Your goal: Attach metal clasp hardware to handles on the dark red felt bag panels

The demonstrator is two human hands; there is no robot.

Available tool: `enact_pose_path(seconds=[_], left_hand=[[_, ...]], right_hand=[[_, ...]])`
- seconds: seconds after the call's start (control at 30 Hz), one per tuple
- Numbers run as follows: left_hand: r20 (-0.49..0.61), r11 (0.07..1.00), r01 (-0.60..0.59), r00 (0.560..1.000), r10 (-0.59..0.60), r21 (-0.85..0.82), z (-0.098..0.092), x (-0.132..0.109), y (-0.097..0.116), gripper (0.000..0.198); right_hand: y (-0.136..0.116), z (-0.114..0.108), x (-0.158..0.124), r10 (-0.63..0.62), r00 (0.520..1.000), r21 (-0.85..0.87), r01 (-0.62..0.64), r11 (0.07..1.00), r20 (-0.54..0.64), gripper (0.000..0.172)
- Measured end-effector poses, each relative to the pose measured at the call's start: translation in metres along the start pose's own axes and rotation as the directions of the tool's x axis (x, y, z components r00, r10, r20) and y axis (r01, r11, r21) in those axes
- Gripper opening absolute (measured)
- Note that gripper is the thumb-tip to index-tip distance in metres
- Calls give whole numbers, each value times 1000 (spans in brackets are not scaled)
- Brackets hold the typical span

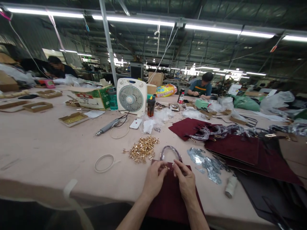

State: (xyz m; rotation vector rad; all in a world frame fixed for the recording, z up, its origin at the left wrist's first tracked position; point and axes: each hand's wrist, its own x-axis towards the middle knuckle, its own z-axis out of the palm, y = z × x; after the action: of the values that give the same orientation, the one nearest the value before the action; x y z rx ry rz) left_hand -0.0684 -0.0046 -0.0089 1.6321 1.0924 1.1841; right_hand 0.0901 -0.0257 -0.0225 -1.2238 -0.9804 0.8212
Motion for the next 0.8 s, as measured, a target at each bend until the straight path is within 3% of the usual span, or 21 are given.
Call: enact_pose_path(seconds=[0.1, 0.27, 0.5, 0.8], left_hand=[[-42, 979, 66, 996, -75, -194, 10, -2, -3, 23], [-24, 941, 94, 994, -108, -325, 10, -2, -4, 24], [-32, 929, 111, 991, -131, -353, 8, -2, -1, 23], [-21, 896, 151, 984, -176, -417, 8, -1, -4, 28]], right_hand=[[-1, 0, 0, -1, 999, 94, -3, 996, 47, 32], [2, 0, 1, 21, 991, 160, -43, 986, 133, 25], [3, 1, 0, 90, 965, 207, -143, 968, 244, 23], [1, 2, -1, 104, 965, 178, -149, 973, 239, 27]])
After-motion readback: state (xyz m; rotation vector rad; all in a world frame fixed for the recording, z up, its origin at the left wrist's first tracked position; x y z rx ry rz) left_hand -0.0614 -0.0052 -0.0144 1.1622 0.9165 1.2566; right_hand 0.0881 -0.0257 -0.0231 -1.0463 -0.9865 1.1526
